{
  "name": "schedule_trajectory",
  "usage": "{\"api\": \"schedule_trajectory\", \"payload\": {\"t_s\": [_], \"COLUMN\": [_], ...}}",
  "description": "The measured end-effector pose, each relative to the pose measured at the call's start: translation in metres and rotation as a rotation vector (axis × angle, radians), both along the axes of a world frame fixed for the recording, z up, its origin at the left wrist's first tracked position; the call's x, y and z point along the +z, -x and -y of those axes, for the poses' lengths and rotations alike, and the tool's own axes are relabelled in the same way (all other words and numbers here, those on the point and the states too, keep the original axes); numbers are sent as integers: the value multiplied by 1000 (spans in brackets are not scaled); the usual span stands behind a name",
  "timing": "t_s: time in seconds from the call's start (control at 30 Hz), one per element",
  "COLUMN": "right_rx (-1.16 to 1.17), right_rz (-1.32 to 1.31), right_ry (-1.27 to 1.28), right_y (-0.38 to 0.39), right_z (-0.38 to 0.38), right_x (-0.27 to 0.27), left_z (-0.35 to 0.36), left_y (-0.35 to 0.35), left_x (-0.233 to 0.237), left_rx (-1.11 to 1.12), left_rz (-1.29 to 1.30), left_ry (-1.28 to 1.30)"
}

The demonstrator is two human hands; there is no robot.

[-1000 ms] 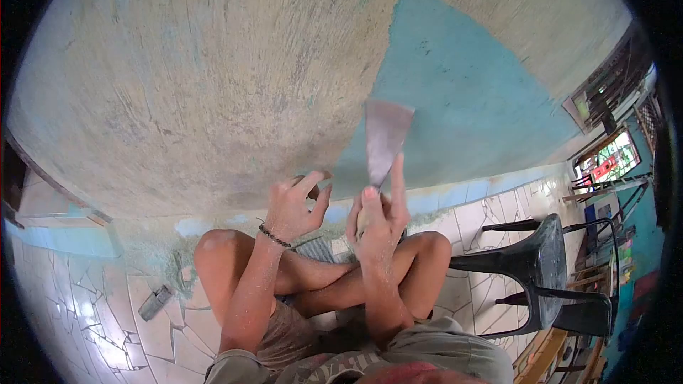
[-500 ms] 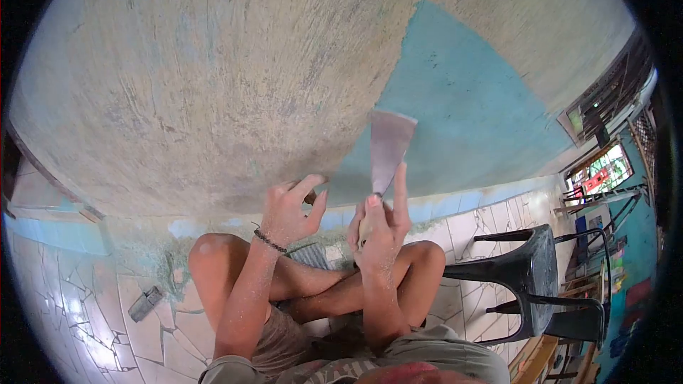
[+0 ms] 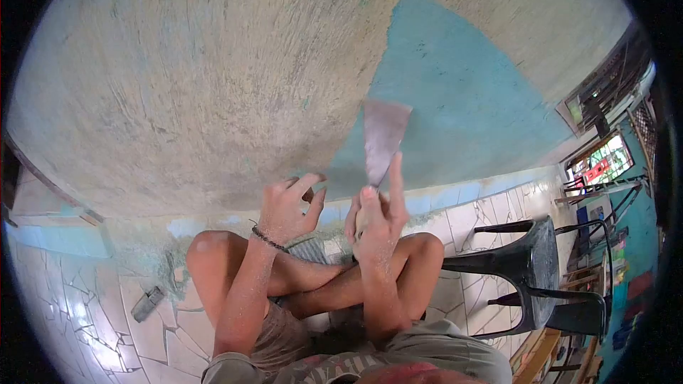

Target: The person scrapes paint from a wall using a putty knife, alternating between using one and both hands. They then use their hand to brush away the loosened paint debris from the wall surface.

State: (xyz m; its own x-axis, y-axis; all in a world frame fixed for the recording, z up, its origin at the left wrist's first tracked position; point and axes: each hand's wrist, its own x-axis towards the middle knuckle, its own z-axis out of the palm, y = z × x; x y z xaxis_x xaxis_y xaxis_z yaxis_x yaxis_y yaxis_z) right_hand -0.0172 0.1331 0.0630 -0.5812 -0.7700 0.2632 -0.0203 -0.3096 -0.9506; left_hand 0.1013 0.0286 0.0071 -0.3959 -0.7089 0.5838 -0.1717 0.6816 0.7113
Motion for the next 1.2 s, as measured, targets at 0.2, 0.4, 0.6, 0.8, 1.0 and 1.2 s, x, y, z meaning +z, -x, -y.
{"api": "schedule_trajectory", "payload": {"t_s": [0.2, 0.4, 0.6, 0.8, 1.0, 1.2], "right_rx": [27, 82, 56, 58, 72, 63], "right_rz": [77, 68, 75, 104, 138, 129], "right_ry": [31, 46, 40, 31, 8, -10], "right_y": [-2, 7, 3, 3, 2, 0], "right_z": [2, 1, 2, 1, -7, -7], "right_x": [8, -5, 0, 7, 5, -1], "left_z": [1, 2, -1, 4, 4, 1], "left_y": [0, 2, 0, 0, -1, 1], "left_x": [-3, -2, -2, -3, -1, -4], "left_rx": [-5, -6, -16, 4, -11, 1], "left_rz": [1, 17, 43, -11, -27, 3], "left_ry": [-25, -20, -13, -24, 2, 22]}}
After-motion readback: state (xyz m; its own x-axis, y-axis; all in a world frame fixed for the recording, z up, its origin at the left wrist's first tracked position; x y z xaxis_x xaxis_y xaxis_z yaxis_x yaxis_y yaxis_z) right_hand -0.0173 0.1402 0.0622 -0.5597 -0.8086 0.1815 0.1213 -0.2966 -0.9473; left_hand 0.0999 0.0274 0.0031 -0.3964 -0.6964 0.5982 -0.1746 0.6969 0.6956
